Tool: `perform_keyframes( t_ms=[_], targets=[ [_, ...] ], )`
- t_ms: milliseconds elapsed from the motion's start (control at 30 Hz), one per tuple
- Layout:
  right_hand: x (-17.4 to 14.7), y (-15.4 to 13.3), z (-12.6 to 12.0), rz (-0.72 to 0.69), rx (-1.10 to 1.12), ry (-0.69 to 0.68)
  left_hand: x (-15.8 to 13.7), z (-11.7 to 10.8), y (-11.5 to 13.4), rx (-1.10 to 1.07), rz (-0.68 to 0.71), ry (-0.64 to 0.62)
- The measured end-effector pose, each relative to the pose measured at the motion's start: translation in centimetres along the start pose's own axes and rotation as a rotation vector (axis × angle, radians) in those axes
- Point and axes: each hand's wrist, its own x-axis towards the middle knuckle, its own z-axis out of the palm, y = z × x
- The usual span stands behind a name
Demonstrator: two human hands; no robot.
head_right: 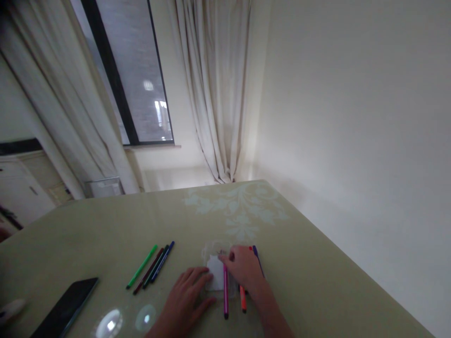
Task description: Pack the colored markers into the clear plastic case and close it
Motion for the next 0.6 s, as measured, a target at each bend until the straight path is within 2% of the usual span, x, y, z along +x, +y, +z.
perform_keyframes(
  t_ms=[100,167,233,300,433,500,600],
  targets=[
    [-1.0,-0.9,0.7,0.039,-0.147,-0.059,0.0,-0.1,0.0,0.000,0.002,-0.005],
    [-1.2,-1.4,1.0,0.052,-0.148,-0.066,-0.1,-0.1,0.0,-0.005,-0.001,-0.010],
    [-1.1,-1.5,0.9,0.064,-0.048,-0.068,-0.1,0.0,-0.1,-0.012,0.000,-0.007],
    [-0.7,-1.6,0.7,0.059,0.142,-0.047,-0.1,0.1,-0.3,-0.018,0.013,0.004],
    [-0.3,-2.6,0.8,0.058,0.481,0.096,-0.2,0.0,-0.7,-0.074,0.043,0.048],
    [-0.5,-3.7,1.3,0.052,0.560,0.135,-0.3,-0.5,-0.9,-0.142,0.052,0.099],
    [-1.3,-5.3,2.2,0.001,0.628,0.104,-0.3,-1.4,-0.5,-0.283,0.048,0.154]
  ],
)
